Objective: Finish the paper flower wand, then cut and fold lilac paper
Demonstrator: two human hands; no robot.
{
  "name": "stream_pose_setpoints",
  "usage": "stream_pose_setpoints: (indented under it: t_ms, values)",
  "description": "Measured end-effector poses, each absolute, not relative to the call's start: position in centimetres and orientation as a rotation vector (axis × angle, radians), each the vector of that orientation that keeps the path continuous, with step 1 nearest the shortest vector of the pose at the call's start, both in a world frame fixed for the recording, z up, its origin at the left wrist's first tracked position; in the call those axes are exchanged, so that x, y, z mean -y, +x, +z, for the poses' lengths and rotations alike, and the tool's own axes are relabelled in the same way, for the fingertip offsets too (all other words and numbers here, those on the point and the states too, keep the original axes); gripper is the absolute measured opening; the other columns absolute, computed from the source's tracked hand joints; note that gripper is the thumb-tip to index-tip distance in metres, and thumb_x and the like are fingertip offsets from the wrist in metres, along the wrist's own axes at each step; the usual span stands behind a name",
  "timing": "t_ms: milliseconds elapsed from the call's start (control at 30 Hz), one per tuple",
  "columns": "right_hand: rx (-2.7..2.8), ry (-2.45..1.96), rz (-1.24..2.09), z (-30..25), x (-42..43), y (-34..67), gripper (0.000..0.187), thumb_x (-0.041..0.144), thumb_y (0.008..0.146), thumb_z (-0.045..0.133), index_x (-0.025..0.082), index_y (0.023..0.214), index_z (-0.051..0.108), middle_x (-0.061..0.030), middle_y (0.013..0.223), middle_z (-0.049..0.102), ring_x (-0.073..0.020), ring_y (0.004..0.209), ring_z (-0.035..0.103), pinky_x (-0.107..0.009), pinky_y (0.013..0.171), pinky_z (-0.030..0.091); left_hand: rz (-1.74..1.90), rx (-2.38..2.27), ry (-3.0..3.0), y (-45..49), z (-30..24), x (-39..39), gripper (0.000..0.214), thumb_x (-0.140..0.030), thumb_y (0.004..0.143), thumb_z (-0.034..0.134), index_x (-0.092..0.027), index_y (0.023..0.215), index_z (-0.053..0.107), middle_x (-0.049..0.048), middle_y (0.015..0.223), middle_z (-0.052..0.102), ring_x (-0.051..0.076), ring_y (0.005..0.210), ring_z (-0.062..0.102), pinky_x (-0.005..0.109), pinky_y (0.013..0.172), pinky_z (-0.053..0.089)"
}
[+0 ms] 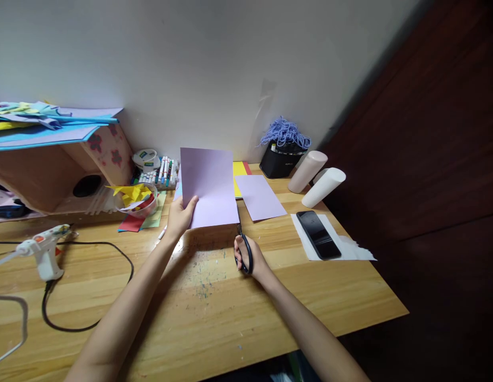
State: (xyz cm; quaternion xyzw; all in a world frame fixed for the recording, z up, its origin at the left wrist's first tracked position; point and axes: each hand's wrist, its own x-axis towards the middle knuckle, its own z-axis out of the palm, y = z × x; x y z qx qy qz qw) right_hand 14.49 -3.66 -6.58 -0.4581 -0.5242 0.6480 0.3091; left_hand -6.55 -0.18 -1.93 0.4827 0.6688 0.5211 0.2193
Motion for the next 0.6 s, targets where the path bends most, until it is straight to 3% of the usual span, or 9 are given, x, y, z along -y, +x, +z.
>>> stream_pose_setpoints:
  t_ms: [200,600]
  values:
    - [1.332,-1.107,1.811,-6.1,3.7,14.5,0.065,0.083,0.058,0.033,0.019,0.066,0.039,0.009,0.042,0.038,-0.0059,0.03,0.04,-0.017,0.031,0.035,1.41,-1.86,1.361,-6.5,-1.9,0.2,0.038,-0.047,0.073,0.052,-0.012,0.083,0.062,0.0052,0.077,0.064,0.021,0.074,0.058,0.03,0.068,0.047]
    - [1.337,-1.164,1.812,-7.2,3.5,14.5,0.064,0.081,0.063,0.031,0.018,0.068,0.041,0.0084,0.043,0.04,-0.0062,0.031,0.042,-0.018,0.032,0.037,1.389,-1.82,1.402,-6.3,-1.6,0.4,0.041,-0.048,0.073,0.053,-0.011,0.087,0.062,0.0073,0.083,0.066,0.022,0.079,0.059,0.029,0.069,0.046]
